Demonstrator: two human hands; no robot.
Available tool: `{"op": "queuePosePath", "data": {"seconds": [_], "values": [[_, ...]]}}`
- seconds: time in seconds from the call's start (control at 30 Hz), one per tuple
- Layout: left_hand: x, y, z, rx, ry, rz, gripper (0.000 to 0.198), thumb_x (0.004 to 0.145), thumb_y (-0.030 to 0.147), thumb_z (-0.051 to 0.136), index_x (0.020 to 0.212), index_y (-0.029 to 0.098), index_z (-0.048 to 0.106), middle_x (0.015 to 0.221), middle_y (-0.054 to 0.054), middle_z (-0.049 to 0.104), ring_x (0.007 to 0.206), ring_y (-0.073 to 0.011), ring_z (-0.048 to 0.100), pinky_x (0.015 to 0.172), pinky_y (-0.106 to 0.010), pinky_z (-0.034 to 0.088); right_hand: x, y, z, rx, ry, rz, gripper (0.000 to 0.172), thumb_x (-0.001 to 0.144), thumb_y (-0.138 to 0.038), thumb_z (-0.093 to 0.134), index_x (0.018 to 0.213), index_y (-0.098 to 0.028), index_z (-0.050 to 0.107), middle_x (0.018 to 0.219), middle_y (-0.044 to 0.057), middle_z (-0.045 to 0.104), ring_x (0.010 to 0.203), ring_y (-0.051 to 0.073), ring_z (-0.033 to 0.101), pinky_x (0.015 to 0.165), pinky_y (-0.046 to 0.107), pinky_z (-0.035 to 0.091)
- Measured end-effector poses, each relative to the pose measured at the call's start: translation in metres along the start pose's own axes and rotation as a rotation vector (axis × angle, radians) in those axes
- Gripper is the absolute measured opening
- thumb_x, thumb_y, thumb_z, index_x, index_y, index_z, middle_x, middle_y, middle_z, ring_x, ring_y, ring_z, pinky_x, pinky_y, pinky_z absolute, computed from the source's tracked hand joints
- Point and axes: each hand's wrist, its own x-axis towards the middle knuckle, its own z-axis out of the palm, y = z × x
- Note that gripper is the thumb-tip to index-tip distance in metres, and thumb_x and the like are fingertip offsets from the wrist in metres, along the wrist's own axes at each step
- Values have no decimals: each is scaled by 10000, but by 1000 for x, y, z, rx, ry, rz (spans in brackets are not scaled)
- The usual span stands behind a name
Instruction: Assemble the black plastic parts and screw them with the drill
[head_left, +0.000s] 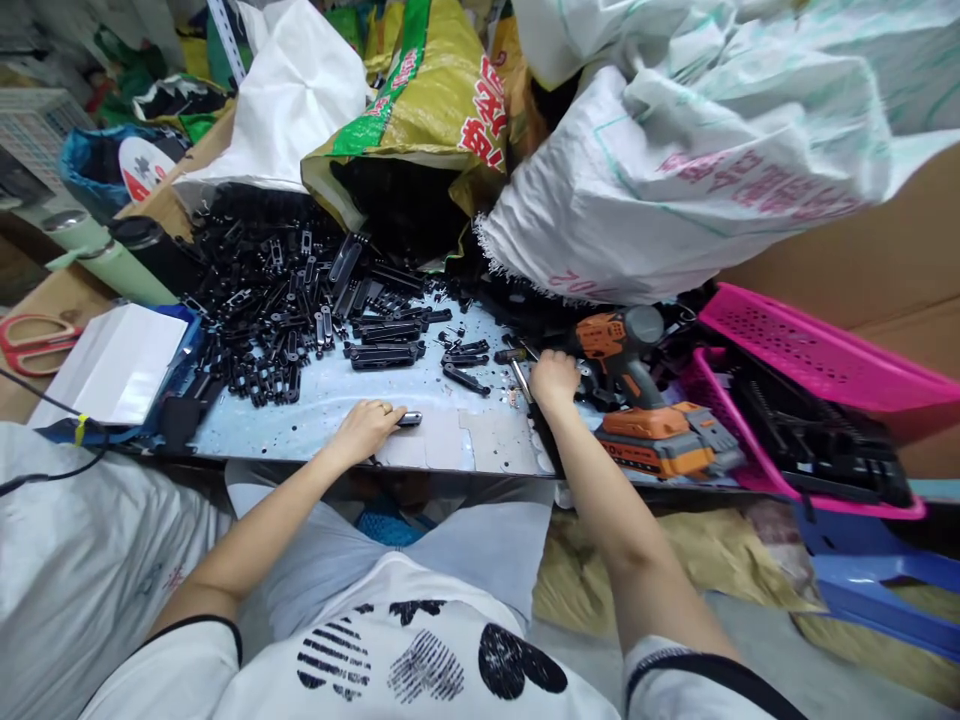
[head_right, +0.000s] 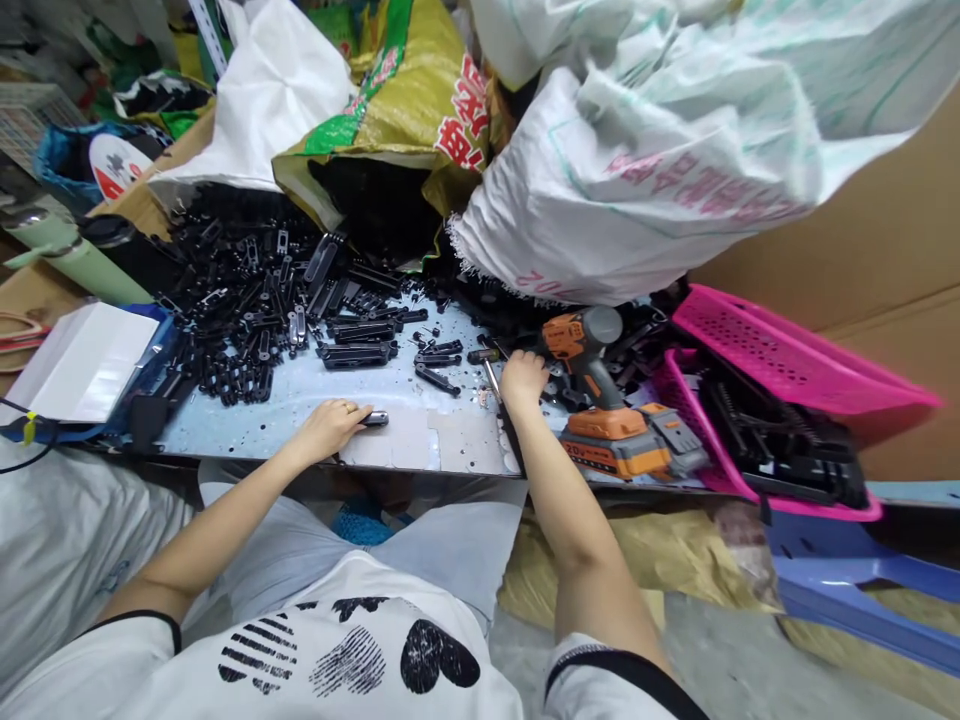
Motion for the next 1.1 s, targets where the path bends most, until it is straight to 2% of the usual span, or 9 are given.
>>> {"op": "queuePosePath", "data": {"seconds": [0.07, 0.1, 0.23, 0.3, 0.4, 0.53, 0.6, 0.8, 1.1], "values": [[-1, 4, 1, -19, 35, -48, 268, 895, 219, 488, 1148, 221, 576, 902, -94, 613, 911, -239, 573, 838, -376, 423, -13, -16, -15, 5, 12, 33, 392, 971, -294, 289, 1109, -22, 534, 1008, 242, 558, 881, 225, 543, 662, 299, 347], [-2, 7, 2, -43, 46, -58, 270, 889, 226, 495, 1149, 223, 572, 935, -97, 609, 929, -241, 567, 850, -382, 423, -23, -26, -24, 34, -19, -28, 366, 971, -315, 311, 1145, -72, 522, 1031, 197, 567, 857, 203, 553, 657, 276, 352], [2, 15, 3, -131, 19, -38, 332, 888, 230, 452, 1210, 217, 531, 1070, -102, 586, 1019, -245, 540, 901, -393, 418, -65, -60, -54, 232, -389, -785, 283, 955, -381, 396, 1060, -186, 571, 958, 76, 613, 814, 157, 580, 664, 238, 364], [6, 20, 1, -131, -27, -35, 356, 888, 216, 422, 1233, 198, 511, 1089, -105, 584, 1049, -246, 527, 917, -393, 410, -81, -73, -59, 215, -497, -953, 315, 946, -437, 409, 985, -181, 589, 899, 63, 618, 776, 148, 583, 652, 238, 349], [11, 26, -4, -101, -68, -54, 384, 888, 371, 462, 1224, 188, 501, 1114, -116, 572, 1068, -272, 519, 912, -408, 408, -92, -84, -56, 138, -509, -898, 351, 943, -472, 403, 959, -171, 583, 877, 61, 620, 739, 143, 585, 621, 244, 316], [11, 31, -8, -91, -51, -62, 643, 680, 647, 640, 1110, 184, 518, 1036, -123, 582, 989, -316, 552, 851, -424, 427, -96, -92, -59, 82, -474, -831, 370, 952, -489, 362, 975, -188, 574, 910, 60, 622, 769, 159, 588, 615, 256, 293], [9, 29, -7, -92, -35, -72, 666, 636, 639, 683, 1093, 191, 499, 1003, -110, 593, 935, -303, 576, 818, -405, 438, -99, -96, -67, 61, -436, -823, 384, 960, -489, 329, 987, -193, 573, 925, 70, 621, 790, 171, 583, 632, 266, 294], [1, 22, 2, -134, 101, -59, 535, 734, 558, 638, 1099, 196, 488, 1034, -107, 603, 961, -286, 590, 788, -382, 460, -97, -107, -91, -7, -345, -846, 310, 980, -390, 336, 1000, -185, 568, 923, 89, 616, 834, 195, 561, 669, 289, 288], [3, 25, 3, -108, 108, -56, 438, 752, 565, 617, 978, 199, 531, 913, -71, 633, 875, -253, 620, 732, -341, 470, -78, -102, -88, -39, -364, -971, 315, 971, -423, 358, 985, -187, 568, 903, 66, 612, 771, 173, 563, 628, 288, 271]]}}
